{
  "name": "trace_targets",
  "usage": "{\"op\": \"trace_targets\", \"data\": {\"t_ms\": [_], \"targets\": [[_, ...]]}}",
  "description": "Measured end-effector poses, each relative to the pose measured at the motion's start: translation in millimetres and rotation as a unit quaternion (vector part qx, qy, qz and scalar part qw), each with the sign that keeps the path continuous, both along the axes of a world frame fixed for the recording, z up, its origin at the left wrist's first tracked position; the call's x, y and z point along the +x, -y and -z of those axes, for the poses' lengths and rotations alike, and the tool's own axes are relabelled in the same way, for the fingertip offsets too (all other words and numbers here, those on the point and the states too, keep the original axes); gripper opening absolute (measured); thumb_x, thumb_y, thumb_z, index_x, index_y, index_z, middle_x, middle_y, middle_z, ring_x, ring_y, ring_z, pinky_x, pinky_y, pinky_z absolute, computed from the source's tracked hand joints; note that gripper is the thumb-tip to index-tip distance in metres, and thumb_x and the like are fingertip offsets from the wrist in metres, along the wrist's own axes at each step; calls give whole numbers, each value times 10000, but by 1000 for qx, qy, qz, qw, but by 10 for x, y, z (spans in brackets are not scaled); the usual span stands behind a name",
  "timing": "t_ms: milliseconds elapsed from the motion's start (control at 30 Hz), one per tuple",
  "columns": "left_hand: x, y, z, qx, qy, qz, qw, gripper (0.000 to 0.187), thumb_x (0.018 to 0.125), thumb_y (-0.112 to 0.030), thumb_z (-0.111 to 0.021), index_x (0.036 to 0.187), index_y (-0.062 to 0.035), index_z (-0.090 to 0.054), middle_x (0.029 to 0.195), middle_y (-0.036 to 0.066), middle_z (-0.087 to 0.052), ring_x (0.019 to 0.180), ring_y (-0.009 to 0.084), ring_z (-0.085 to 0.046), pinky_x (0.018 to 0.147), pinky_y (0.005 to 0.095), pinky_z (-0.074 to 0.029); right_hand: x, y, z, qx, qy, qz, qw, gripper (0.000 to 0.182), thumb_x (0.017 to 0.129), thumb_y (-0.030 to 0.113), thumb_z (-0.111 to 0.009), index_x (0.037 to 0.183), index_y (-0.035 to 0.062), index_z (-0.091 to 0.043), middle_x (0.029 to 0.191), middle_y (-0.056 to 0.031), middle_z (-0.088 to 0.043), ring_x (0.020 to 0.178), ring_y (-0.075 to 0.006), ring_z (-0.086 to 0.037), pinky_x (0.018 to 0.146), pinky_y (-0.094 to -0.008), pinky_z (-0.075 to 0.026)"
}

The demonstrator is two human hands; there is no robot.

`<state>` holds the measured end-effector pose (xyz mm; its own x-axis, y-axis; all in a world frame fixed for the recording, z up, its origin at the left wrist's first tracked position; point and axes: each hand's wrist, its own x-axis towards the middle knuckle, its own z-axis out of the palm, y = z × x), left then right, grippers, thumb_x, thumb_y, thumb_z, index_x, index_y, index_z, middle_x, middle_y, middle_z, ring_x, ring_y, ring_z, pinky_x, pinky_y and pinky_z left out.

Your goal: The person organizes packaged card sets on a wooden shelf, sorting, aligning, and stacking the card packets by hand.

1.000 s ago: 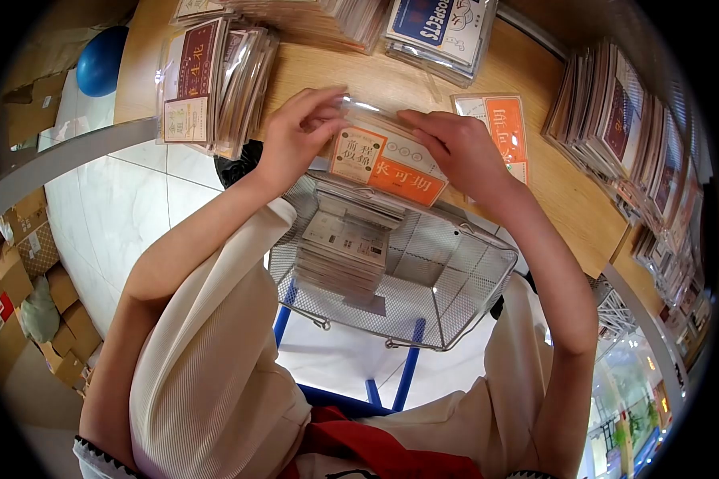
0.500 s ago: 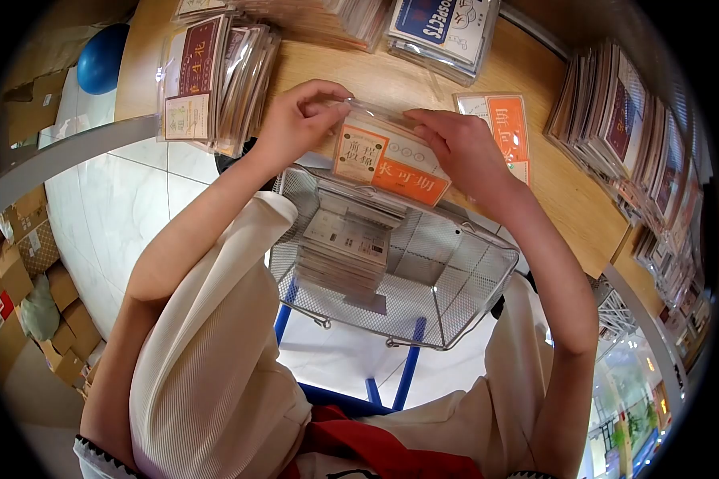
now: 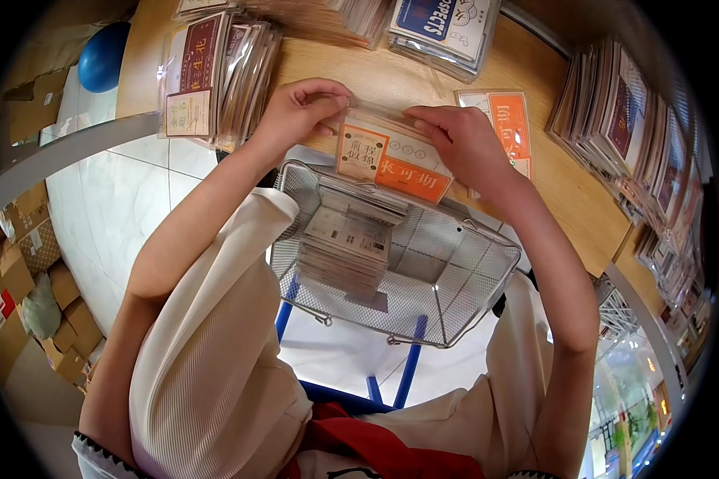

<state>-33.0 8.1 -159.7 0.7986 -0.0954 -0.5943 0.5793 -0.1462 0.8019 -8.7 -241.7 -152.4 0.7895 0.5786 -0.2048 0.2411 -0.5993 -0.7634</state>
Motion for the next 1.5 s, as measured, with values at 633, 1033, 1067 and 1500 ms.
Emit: {"op": "trace_targets", "data": {"t_ms": [633,1033,1067,1500], "targets": [[4,58,53,33,67,17,997,152,883,-118,-614,1012,-46,-648,812,1,-649,687,45,-584,605,194,-476,68,-31,-131,-47,-50,11,998,196,880,201,-556,957,86,-695,723,-147,-656,647,-306,-628,661,-383,-512],[50,-123,128,56,81,129,987,135,887,-65,-587,997,-17,-649,878,5,-659,782,47,-591,652,214,-492,89,-18,-148,-58,9,-57,997,199,879,163,-594,1030,72,-687,630,-156,-619,469,-234,-537,542,-343,-464],[35,-118,107,56,93,126,986,133,886,-54,-584,995,-10,-646,871,7,-658,773,47,-590,654,212,-490,82,-20,-150,-54,9,-52,997,134,859,149,-578,923,58,-653,634,-166,-599,508,-275,-538,550,-370,-460],[194,-60,-118,104,88,213,968,169,893,-136,-622,977,4,-668,754,-2,-639,669,36,-545,633,203,-464,62,-21,-164,-54,10,-42,998,140,833,135,-557,750,43,-621,642,-189,-568,592,-356,-555,568,-418,-462]]}}
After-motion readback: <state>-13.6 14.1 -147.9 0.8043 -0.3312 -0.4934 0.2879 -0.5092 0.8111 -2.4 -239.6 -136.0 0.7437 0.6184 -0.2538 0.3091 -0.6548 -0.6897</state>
